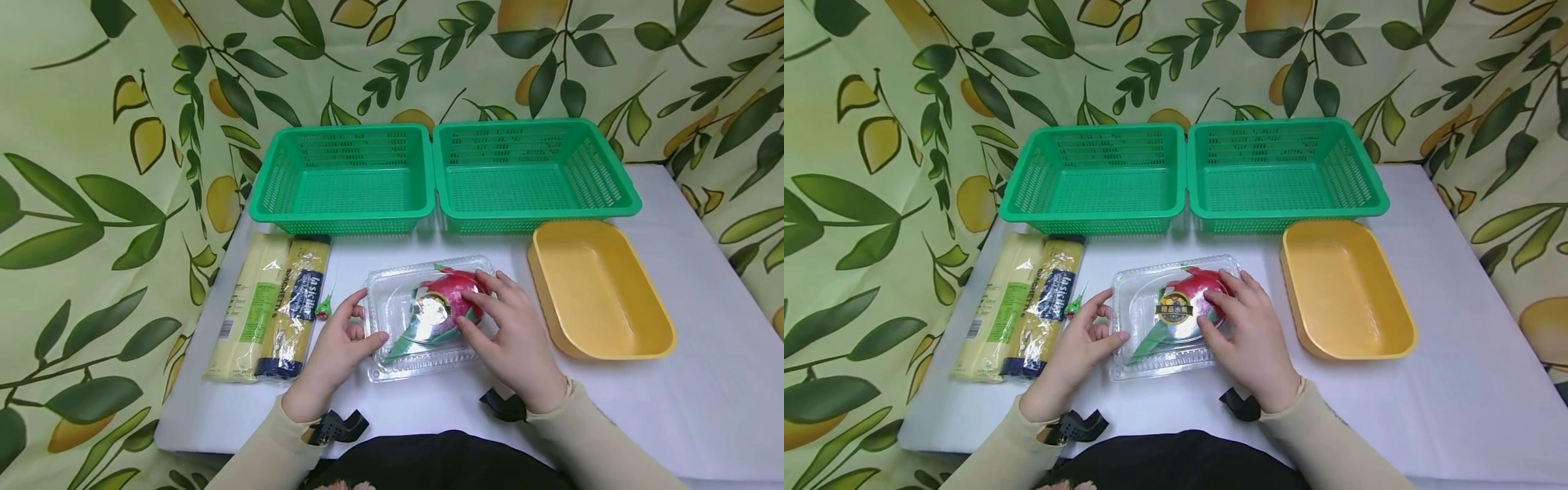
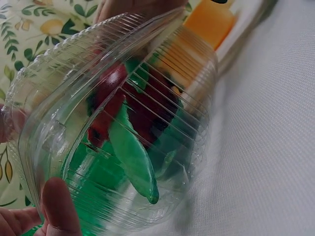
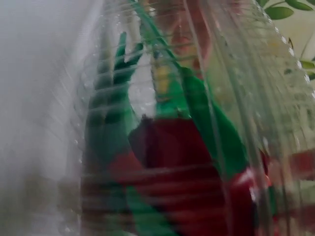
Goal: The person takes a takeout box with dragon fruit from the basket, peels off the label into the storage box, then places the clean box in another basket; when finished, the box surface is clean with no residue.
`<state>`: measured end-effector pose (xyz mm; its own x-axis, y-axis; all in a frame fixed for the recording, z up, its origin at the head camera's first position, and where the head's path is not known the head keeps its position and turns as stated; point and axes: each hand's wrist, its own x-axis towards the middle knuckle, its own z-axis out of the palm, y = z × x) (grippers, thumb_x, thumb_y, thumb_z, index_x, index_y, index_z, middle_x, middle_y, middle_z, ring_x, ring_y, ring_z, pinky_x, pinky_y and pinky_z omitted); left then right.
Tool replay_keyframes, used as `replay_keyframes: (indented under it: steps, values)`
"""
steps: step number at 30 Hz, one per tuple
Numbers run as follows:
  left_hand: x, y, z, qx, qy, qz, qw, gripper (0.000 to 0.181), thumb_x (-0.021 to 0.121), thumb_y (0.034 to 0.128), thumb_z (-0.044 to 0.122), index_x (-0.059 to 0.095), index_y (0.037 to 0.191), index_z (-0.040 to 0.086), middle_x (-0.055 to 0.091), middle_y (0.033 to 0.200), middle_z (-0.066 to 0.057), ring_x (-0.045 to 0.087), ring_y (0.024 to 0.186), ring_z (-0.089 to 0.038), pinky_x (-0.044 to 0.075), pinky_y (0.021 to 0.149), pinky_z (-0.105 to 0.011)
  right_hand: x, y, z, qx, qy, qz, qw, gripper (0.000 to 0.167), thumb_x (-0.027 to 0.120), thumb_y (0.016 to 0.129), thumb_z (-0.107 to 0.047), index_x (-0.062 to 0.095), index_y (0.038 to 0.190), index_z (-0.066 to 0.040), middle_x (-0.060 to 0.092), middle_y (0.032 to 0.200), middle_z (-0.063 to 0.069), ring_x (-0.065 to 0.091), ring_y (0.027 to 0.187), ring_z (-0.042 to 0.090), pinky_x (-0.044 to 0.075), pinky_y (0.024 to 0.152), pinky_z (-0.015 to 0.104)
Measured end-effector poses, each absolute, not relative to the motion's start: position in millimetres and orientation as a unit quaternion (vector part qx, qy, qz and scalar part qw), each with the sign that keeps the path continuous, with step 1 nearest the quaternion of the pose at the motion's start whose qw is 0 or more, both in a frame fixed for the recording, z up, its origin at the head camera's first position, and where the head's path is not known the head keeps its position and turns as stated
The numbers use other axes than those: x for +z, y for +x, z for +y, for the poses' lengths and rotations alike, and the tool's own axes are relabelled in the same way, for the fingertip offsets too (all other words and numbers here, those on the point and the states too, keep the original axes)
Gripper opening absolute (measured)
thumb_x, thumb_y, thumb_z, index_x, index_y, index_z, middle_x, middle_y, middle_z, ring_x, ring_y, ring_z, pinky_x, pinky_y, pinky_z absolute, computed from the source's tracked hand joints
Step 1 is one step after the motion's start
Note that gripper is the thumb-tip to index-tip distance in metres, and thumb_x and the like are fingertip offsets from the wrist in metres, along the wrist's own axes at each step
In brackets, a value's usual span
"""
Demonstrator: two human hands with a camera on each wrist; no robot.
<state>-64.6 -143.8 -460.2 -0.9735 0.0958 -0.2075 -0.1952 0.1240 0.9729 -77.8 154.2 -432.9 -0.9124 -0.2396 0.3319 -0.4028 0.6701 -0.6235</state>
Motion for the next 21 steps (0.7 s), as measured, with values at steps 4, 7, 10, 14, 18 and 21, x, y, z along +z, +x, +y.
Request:
replay_keyframes:
  steps: [4, 7, 10, 14, 18, 21]
  values:
    - [-460.5, -64.6, -143.7, 0.658, -0.033, 0.744, 0.111, 0.093, 0.084, 0.0930, 0.003, 0.034, 0.171, 0.003, 0.049, 0.126, -0.016, 0.058, 0.074, -0.006, 0.052, 0.064, -0.020, -433.7, -76.5, 148.0, 0.345, 0.184, -0.910, 0.140, 0.047, 0.091, 0.088, -0.019, 0.080, 0.130, -0.002, 0.062, 0.157, 0.021, 0.043, 0.154, 0.053, 0.036, 0.121, 0.076]
    - [-461.0, -64.4, -144.3, 0.657, -0.035, 0.745, 0.111, 0.093, 0.084, 0.0930, 0.004, 0.034, 0.171, 0.004, 0.049, 0.127, -0.017, 0.058, 0.075, -0.007, 0.052, 0.064, -0.020, -433.4, -75.4, 143.0, 0.325, 0.195, -0.911, 0.162, 0.043, 0.092, 0.086, -0.019, 0.083, 0.125, -0.001, 0.066, 0.153, 0.021, 0.046, 0.153, 0.052, 0.037, 0.122, 0.074]
    - [-461.4, -64.4, -144.8, 0.656, -0.038, 0.745, 0.111, 0.093, 0.084, 0.0928, 0.004, 0.035, 0.171, 0.004, 0.049, 0.127, -0.017, 0.057, 0.075, -0.007, 0.052, 0.064, -0.020, -432.6, -74.6, 138.6, 0.310, 0.205, -0.912, 0.174, 0.042, 0.093, 0.085, -0.018, 0.084, 0.122, 0.000, 0.069, 0.148, 0.021, 0.050, 0.150, 0.052, 0.039, 0.122, 0.071]
    - [-461.5, -64.5, -144.8, 0.656, -0.040, 0.746, 0.111, 0.093, 0.084, 0.0929, 0.004, 0.035, 0.171, 0.004, 0.049, 0.126, -0.016, 0.057, 0.074, -0.006, 0.052, 0.065, -0.020, -432.0, -73.6, 135.8, 0.303, 0.203, -0.914, 0.176, 0.042, 0.094, 0.084, -0.017, 0.084, 0.121, 0.000, 0.072, 0.144, 0.021, 0.053, 0.147, 0.051, 0.041, 0.121, 0.069]
    - [-461.1, -64.8, -144.3, 0.653, -0.037, 0.749, 0.109, 0.093, 0.085, 0.0928, 0.005, 0.035, 0.171, 0.004, 0.050, 0.126, -0.017, 0.057, 0.074, -0.006, 0.051, 0.064, -0.020, -432.3, -72.9, 135.7, 0.302, 0.199, -0.915, 0.179, 0.040, 0.093, 0.084, -0.016, 0.084, 0.120, -0.001, 0.073, 0.143, 0.021, 0.053, 0.147, 0.051, 0.040, 0.122, 0.069]
    - [-460.8, -65.1, -143.9, 0.651, -0.036, 0.750, 0.108, 0.093, 0.085, 0.0928, 0.005, 0.035, 0.171, 0.004, 0.050, 0.126, -0.017, 0.057, 0.074, -0.006, 0.051, 0.064, -0.020, -432.4, -72.8, 135.8, 0.302, 0.198, -0.915, 0.182, 0.039, 0.094, 0.084, -0.016, 0.085, 0.119, -0.002, 0.073, 0.142, 0.021, 0.054, 0.146, 0.052, 0.041, 0.122, 0.069]
